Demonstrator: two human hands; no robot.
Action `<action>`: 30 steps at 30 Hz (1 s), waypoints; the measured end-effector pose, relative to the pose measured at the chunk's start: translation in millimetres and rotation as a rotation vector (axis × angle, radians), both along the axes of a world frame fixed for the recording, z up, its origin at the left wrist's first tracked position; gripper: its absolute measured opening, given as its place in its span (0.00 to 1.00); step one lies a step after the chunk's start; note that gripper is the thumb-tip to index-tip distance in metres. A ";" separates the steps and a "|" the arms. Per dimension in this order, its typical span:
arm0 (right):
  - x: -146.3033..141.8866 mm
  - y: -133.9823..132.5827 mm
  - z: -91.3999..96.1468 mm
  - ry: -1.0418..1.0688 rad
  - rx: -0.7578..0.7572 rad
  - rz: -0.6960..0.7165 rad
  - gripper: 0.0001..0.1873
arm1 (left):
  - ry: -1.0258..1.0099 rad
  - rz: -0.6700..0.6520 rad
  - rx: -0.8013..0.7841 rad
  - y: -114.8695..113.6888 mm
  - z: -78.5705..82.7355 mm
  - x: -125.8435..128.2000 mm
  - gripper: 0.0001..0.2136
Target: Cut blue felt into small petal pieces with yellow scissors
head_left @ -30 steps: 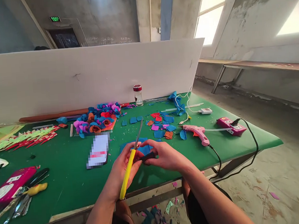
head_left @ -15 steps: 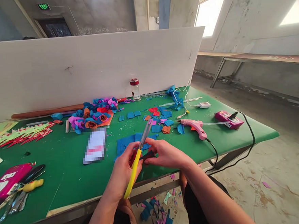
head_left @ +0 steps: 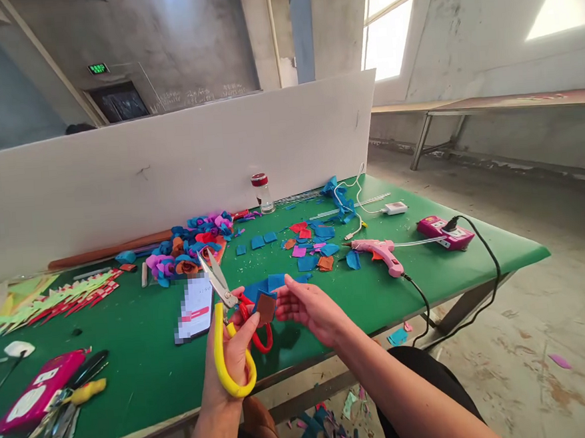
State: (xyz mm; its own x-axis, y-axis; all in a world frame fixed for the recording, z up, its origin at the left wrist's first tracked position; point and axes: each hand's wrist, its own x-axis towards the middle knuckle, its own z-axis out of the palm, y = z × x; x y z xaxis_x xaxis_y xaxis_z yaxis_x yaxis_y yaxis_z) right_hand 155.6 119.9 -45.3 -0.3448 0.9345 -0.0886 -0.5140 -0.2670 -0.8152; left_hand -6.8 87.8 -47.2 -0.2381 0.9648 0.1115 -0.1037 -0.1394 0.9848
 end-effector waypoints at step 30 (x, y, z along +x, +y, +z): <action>25.8 15.4 12.7 0.472 -0.181 -0.350 0.18 | 1.211 -0.326 -0.309 -54.2 35.3 20.3 0.21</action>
